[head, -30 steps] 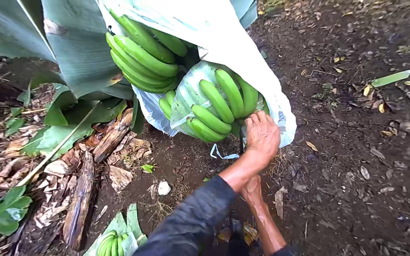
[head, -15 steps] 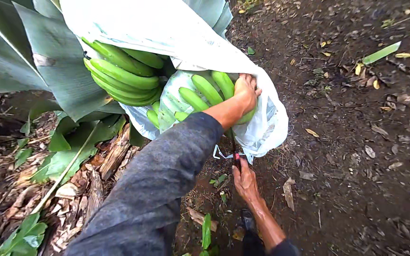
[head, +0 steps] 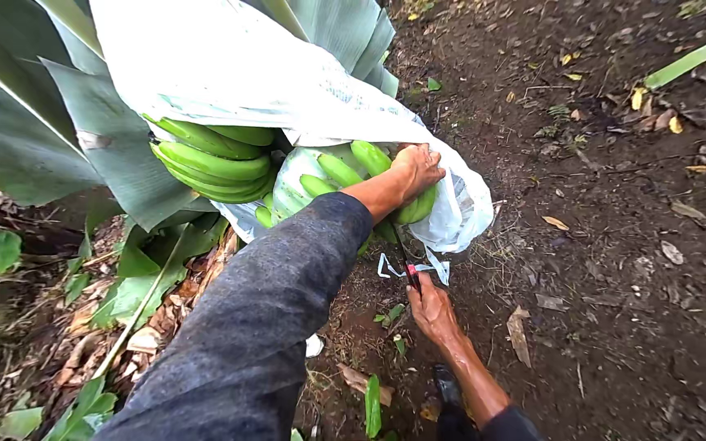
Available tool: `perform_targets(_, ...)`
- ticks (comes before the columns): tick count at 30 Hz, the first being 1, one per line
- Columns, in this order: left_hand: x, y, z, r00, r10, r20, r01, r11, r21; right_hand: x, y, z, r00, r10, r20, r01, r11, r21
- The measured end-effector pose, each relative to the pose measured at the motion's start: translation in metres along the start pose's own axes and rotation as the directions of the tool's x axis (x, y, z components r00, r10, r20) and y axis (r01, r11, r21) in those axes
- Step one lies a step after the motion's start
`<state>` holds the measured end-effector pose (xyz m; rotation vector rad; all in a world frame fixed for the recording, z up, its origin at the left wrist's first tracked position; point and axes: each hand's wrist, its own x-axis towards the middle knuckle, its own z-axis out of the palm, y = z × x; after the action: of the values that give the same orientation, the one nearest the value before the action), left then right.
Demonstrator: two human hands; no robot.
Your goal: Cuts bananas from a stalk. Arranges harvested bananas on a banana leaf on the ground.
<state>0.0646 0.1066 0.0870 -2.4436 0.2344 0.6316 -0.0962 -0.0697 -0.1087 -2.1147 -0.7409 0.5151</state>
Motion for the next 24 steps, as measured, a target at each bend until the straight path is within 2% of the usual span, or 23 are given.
perform_targets(3,0.002,0.005,-0.002,0.998,-0.012,0.054,0.011,1.000,0.013,0.008,-0.004,-0.002,0.998,0.034,0.058,-0.034,0.999,-0.006)
perform_targets(6,0.004,0.007,-0.006,0.994,0.049,0.100,-0.055,0.997,0.050,0.008,-0.003,-0.009,0.997,0.028,0.070,-0.030,0.999,0.028)
perform_targets(9,0.004,0.002,0.008,0.993,0.121,0.012,-0.122,0.990,0.074,-0.007,0.001,-0.005,0.999,-0.027,-0.018,0.028,0.999,0.046)
perform_targets(11,0.004,0.004,0.020,0.992,0.120,-0.039,-0.118,0.991,0.065,-0.014,0.004,0.004,0.997,-0.048,-0.066,0.052,0.997,0.062)
perform_targets(15,0.000,0.012,0.018,0.997,0.068,0.028,-0.069,0.998,0.013,-0.005,0.001,0.008,1.000,-0.006,0.019,0.005,0.999,0.045)
perform_targets(19,0.005,0.008,0.015,0.992,0.090,0.088,-0.088,0.996,-0.028,0.006,0.003,0.007,0.996,0.020,0.087,-0.022,1.000,0.019)
perform_targets(24,0.013,0.005,0.026,0.988,0.127,0.093,-0.130,0.991,0.028,0.018,0.008,0.000,0.986,0.033,0.163,-0.038,0.999,0.029)
